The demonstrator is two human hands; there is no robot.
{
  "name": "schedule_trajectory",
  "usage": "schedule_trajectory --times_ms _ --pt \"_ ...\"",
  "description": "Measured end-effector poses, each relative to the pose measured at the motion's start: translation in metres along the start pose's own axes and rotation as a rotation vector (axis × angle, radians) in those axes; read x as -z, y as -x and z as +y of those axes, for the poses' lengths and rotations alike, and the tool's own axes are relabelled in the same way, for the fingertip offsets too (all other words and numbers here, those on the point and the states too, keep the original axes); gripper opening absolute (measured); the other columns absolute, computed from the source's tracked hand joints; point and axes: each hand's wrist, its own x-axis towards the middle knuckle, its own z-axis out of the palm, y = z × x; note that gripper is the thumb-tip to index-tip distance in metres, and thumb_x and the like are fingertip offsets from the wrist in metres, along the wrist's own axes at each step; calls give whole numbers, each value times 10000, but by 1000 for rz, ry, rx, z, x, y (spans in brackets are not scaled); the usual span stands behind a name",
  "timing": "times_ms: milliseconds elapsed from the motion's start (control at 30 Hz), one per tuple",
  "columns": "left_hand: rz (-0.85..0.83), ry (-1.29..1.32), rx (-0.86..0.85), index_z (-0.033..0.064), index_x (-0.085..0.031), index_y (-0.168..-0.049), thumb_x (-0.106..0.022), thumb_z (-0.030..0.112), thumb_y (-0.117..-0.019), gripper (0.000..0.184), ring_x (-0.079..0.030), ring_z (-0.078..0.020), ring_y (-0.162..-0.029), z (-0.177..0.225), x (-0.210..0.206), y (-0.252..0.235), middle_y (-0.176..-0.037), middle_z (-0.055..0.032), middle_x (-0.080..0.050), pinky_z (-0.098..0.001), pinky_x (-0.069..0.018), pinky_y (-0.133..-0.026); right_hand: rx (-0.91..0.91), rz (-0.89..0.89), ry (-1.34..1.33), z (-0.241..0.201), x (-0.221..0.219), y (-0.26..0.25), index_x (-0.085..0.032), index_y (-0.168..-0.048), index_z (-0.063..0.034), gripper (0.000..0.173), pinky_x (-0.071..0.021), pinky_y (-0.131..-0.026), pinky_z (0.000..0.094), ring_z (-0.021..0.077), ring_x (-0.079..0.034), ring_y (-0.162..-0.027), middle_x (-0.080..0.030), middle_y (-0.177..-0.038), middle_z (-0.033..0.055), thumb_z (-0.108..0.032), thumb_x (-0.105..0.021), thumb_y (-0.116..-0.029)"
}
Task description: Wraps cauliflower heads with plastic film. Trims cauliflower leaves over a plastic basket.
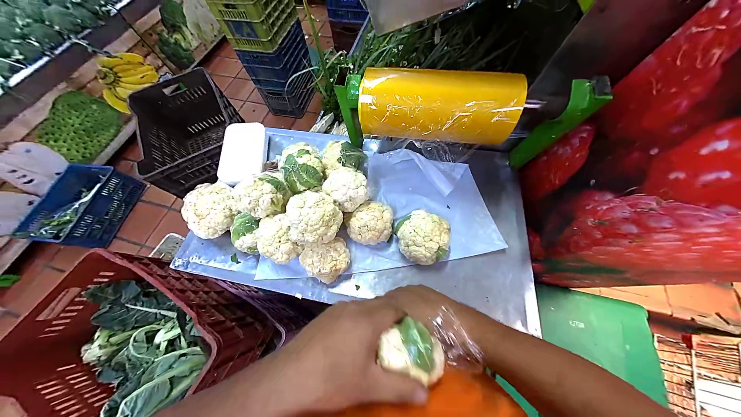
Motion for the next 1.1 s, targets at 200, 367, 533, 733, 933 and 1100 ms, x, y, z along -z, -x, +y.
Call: schedule_trajectory --times_ms 200,367,533,733,933,1100 --pt "256 594 88 118 -716 -1183 -827 582 -767 633 -721 -84 -956 -61 -6 3 -1047 15 -755 -329 -625 -858 93 630 -477 54 23 44 -711 -992 -142 607 -580 -812 396 144 -677 -889 -708 -944 4 -645 -372 -1026" --pt "233 589 6 122 -736 -1166 -860 537 -749 601 -704 -107 -1010 -63 -7 -8 -1106 -4 -738 -343 -614 -893 249 678 -731 14 13 46 -751 -962 -160 323 -577 -747 285 77 -671 -835 -717 -916 -32 -460 -635 -982" --pt "273 563 -197 80 -748 -1081 -849 538 -772 561 -681 -112 -1056 -58 -15 -15 -1112 -29 -733 -328 -592 -924 310 1154 -889 42 10 -3 -643 -897 -180 234 -405 -411 222 36 -411 -429 -468 -573 -63 -370 -598 -1027" --pt "289 475 -307 76 -750 -941 -805 578 -807 522 -702 -97 -932 -53 -22 -29 -962 -31 -746 -308 -607 -831 253 655 -693 43 -29 -93 -685 -981 46 251 -536 -770 319 114 -627 -793 -673 -865 93 -171 -566 -1025" --pt "767 -93 -480 147 -720 -1003 -676 727 -833 606 -665 -112 -961 -51 -24 -18 -1001 -13 -724 -294 -535 -868 397 54 -598 -14 14 -58 -632 -1132 169 267 -478 -885 251 138 -612 -939 -669 -1053 222 55 -418 -1022" --pt "555 26 -278 89 -673 -1206 -636 840 -765 871 -666 -186 -1100 -52 -16 -19 -1135 -79 -718 -399 -563 -966 238 39 -143 13 -1 -74 -554 -1354 67 344 -488 -1011 509 367 -625 -1171 -623 -1278 276 -87 -447 -1066"
